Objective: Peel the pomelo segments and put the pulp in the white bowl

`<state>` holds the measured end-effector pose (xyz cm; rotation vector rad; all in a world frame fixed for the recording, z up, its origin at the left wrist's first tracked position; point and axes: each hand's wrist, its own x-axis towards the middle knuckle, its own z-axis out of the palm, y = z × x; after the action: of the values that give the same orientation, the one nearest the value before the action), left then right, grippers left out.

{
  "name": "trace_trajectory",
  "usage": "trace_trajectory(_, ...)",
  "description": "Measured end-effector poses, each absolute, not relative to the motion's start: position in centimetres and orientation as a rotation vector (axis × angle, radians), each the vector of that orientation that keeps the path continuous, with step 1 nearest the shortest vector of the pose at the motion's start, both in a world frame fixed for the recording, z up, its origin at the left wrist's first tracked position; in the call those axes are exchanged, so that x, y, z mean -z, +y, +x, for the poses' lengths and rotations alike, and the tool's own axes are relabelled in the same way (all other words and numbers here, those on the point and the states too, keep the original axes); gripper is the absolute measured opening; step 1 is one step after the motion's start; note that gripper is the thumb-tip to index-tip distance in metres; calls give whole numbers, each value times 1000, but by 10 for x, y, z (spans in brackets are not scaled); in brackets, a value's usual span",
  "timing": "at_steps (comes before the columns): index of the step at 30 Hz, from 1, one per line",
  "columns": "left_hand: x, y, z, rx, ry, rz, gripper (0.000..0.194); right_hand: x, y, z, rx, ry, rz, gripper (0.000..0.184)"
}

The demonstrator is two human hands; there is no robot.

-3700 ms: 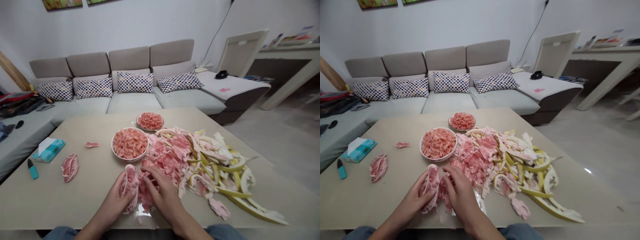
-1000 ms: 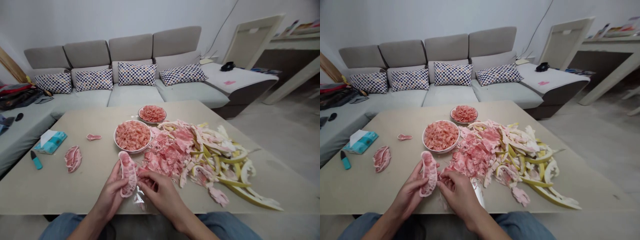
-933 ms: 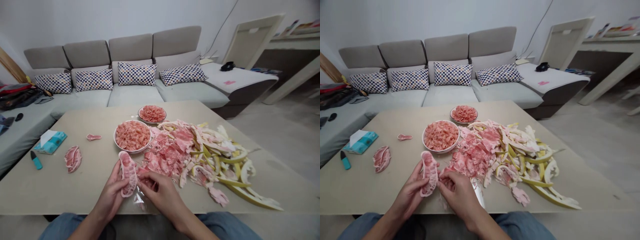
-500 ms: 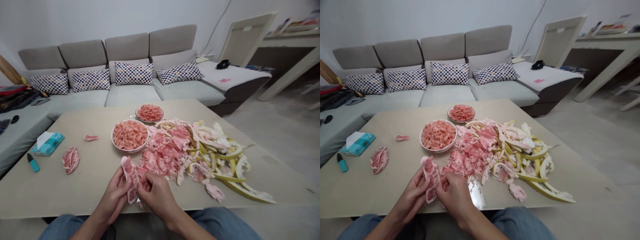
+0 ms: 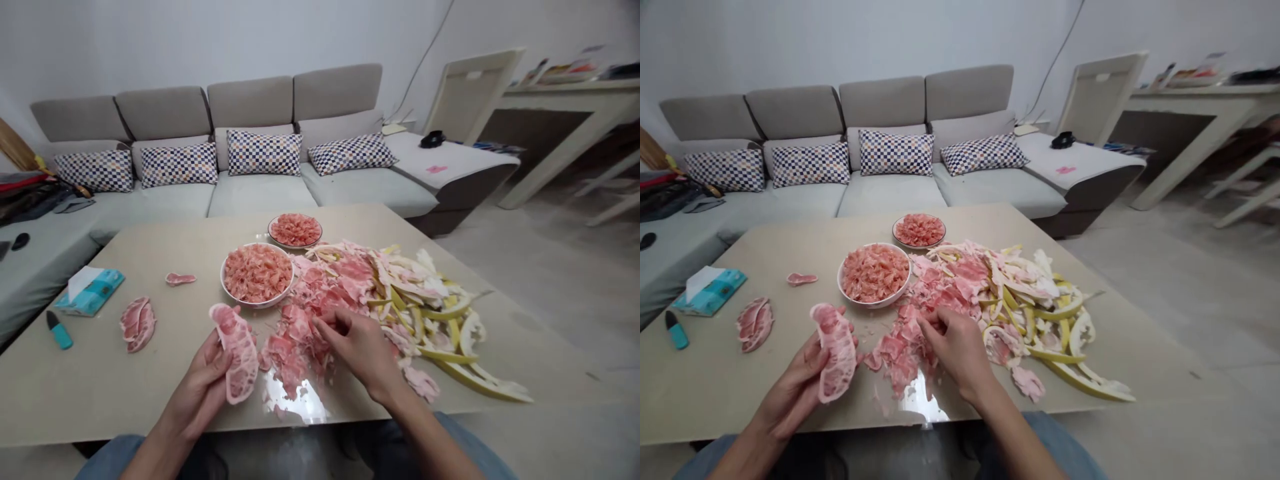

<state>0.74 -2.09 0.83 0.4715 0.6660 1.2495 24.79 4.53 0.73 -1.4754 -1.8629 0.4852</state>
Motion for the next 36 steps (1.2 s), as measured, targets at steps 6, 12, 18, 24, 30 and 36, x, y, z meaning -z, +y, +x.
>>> trace_trajectory(6,-13,-19,14,-1254,694,343,65,8,44,242,-418,-2147,-1572,17)
trace_trajectory(12,-8,-16,13,-1274,686,281,73,13,42,240,-300,-2209,-1672,21)
trace_trajectory(18,-9,-19,15,-1258,760,422,74,15,35,230,-399,-2083,-1413,19)
trace_trajectory(24,-3,-19,22,-1370,1040,715,83,1,7,203,-913,-1966,-1027,20)
trace_trajectory(30,8,-17,24,-1467,1253,830,71,0,-9,193,-1081,-2069,-910,23)
trace_trajectory(36,6,-20,30,-1440,1321,930,57,-8,-9,196,-1120,-2164,-937,31)
